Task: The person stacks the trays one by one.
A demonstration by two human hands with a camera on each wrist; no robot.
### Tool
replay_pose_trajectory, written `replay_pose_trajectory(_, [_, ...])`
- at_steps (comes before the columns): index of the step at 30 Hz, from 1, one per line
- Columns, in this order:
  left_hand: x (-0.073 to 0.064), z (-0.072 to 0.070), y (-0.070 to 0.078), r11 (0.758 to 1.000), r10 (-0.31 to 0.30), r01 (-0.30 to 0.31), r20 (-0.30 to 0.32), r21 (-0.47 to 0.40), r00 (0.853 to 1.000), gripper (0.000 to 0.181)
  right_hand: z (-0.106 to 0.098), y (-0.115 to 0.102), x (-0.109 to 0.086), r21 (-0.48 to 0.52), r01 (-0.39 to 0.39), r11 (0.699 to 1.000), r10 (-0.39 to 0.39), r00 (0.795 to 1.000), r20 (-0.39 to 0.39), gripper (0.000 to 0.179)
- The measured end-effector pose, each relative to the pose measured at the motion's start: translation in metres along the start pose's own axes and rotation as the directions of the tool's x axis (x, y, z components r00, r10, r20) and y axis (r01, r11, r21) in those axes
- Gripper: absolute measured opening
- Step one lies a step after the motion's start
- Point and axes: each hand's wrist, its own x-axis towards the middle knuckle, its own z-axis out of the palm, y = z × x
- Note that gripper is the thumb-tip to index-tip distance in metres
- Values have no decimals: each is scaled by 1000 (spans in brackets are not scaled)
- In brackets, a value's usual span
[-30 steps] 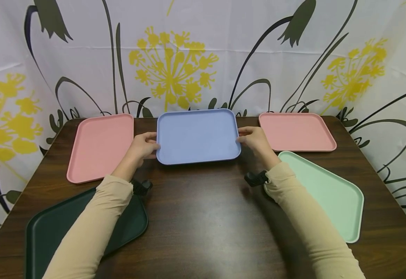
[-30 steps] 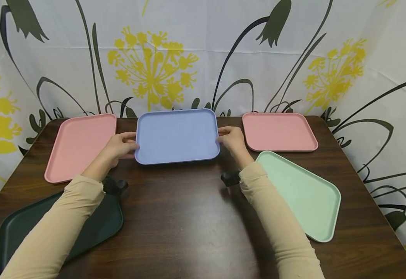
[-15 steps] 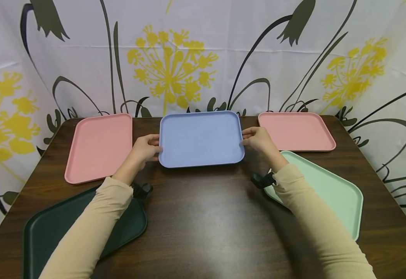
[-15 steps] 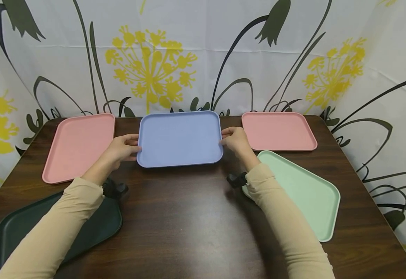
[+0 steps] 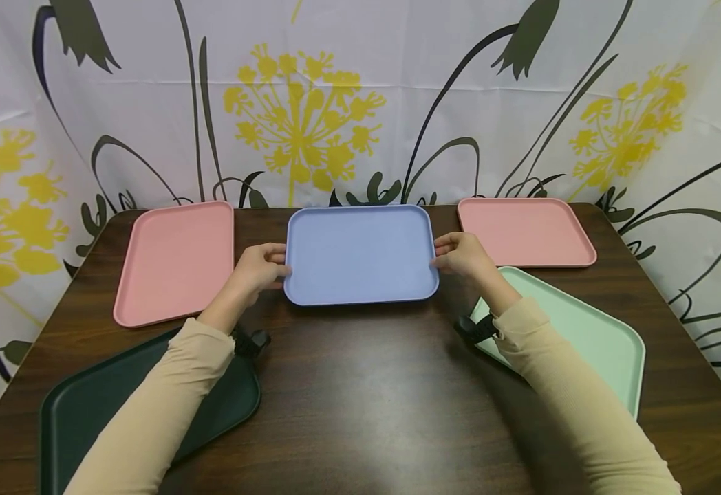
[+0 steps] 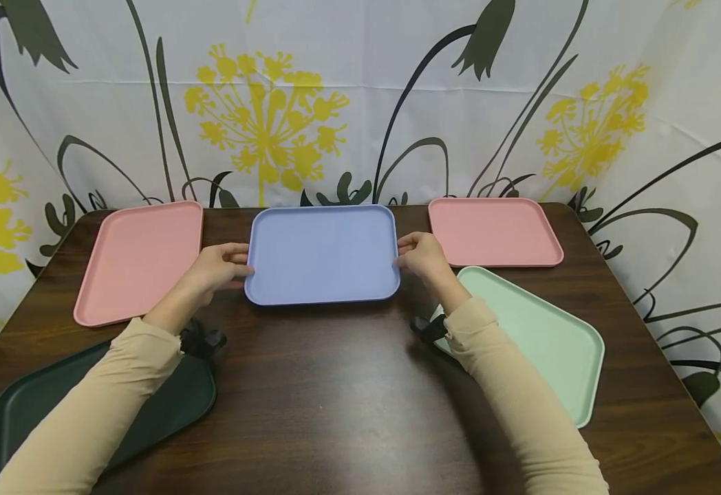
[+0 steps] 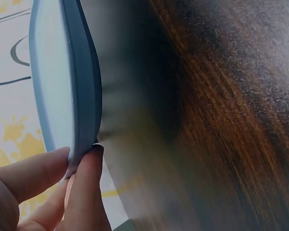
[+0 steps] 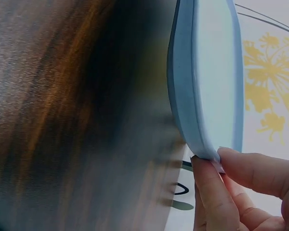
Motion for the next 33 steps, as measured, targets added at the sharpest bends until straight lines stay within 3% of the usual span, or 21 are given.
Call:
replay_pose_trajectory(19, [-7,3,-4,999,-52,52,27,14,998,56,4,16,-2,6,-14,1000,14,999,34,50])
replay_pose_trajectory(33, [-7,8,-13,998,-53,52,37,17,998,55,9,26,-3,31,-48,998,47,998,45,50])
